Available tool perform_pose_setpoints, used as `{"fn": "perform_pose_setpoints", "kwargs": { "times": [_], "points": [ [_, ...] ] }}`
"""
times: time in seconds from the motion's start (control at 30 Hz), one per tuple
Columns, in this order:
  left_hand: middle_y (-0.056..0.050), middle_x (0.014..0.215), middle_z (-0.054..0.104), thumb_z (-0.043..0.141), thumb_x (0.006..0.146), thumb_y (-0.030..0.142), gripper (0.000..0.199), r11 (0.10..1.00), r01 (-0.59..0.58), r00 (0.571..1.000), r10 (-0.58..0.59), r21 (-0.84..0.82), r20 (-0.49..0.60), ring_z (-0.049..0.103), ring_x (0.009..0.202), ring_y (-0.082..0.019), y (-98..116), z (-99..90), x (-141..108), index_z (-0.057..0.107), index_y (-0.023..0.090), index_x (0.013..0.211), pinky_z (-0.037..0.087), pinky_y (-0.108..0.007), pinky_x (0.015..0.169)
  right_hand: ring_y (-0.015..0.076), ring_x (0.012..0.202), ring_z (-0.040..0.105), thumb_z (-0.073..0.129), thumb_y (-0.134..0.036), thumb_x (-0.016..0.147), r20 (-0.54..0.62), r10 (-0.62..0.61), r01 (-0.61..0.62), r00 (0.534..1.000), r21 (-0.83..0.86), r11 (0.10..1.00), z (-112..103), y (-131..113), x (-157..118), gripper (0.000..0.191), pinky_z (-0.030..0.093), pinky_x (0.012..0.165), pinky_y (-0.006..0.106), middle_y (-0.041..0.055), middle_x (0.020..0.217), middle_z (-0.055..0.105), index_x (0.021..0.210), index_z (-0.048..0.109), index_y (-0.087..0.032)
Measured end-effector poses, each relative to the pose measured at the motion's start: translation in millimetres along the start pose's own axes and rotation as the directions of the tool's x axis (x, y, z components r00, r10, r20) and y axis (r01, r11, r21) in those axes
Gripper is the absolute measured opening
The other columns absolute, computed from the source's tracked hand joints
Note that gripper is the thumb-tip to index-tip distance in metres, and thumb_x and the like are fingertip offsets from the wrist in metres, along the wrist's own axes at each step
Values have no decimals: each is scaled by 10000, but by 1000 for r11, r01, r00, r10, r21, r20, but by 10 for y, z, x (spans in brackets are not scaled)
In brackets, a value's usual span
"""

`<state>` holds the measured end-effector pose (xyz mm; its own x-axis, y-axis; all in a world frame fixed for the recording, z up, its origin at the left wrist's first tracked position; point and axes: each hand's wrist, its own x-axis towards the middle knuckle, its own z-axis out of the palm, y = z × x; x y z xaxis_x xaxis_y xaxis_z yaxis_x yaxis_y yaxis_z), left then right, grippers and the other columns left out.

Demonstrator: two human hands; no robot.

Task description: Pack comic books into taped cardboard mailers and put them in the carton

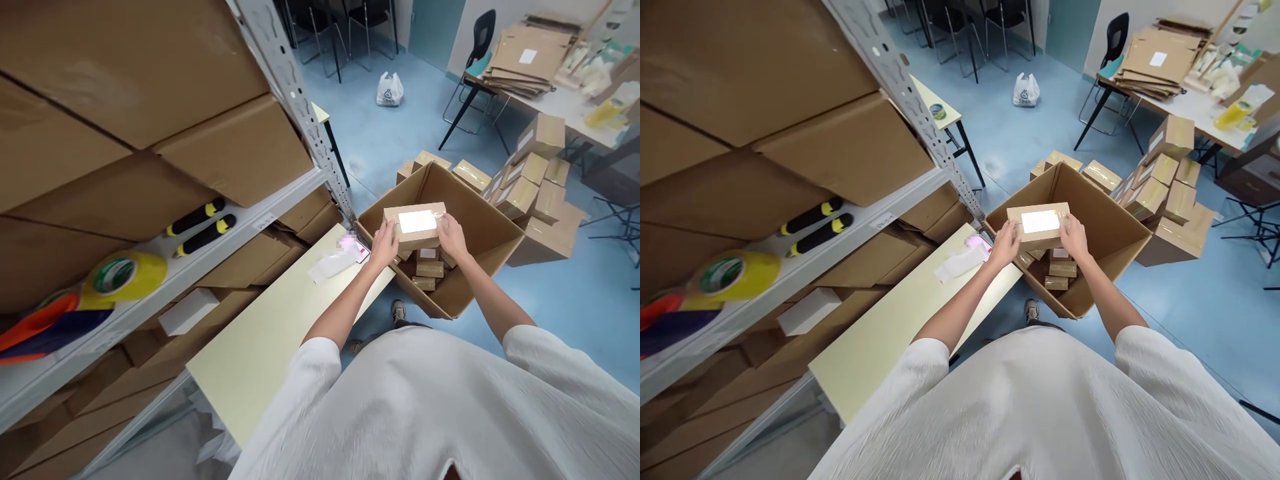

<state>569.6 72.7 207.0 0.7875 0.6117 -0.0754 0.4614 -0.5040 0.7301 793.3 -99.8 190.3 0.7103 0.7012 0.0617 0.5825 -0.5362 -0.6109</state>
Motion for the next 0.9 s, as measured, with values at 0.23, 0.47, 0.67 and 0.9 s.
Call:
{"fn": "perform_pose_setpoints", "kwargs": {
  "times": [0.23, 0.47, 0.67, 0.9],
  "points": [
    [-152, 1699, 468, 564, 941, 122, 672, 997, 70, 987, -72, 16, 143, 495, 1538, -387, 53, 356, 566, 505, 250, 1598, 402, -538, 1281, 420, 1356, 578, 480, -485, 1017, 62, 161, -159, 985, -37, 987, 57, 406, 127, 584, 486, 1156, 598, 236, 1495, 628, 1496, 560, -161],
    [-121, 1626, 524, 590, 875, 68, 719, 992, 123, 973, -129, 40, 193, 559, 1458, -372, -9, 501, 998, 538, 282, 1559, 466, -499, 1235, 394, 1293, 638, 530, -433, 969, 161, 293, -291, 943, -32, 956, 150, 558, 251, 596, 546, 1097, 564, 214, 1524, 609, 1516, 533, -197],
    [-117, 1650, 537, 594, 875, 83, 700, 981, 183, 941, -194, 66, 277, 575, 1455, -329, -198, 547, 1188, 518, 255, 1549, 486, -460, 1219, 369, 1190, 715, 611, -434, 922, 244, 411, -446, 878, 111, 888, 338, 789, 223, 772, 579, 1068, 575, 155, 1359, 741, 1641, 416, -228],
    [-140, 1647, 516, 641, 851, 101, 781, 954, 271, 892, -299, 127, 340, 670, 1333, -335, -336, 603, 1267, 465, 278, 1591, 541, -476, 1148, 275, 920, 761, 763, -494, 859, 368, 464, -576, 806, 304, 759, 756, 1075, 138, 888, 685, 847, 445, 101, 1120, 782, 1634, 436, -211]
  ]
}}
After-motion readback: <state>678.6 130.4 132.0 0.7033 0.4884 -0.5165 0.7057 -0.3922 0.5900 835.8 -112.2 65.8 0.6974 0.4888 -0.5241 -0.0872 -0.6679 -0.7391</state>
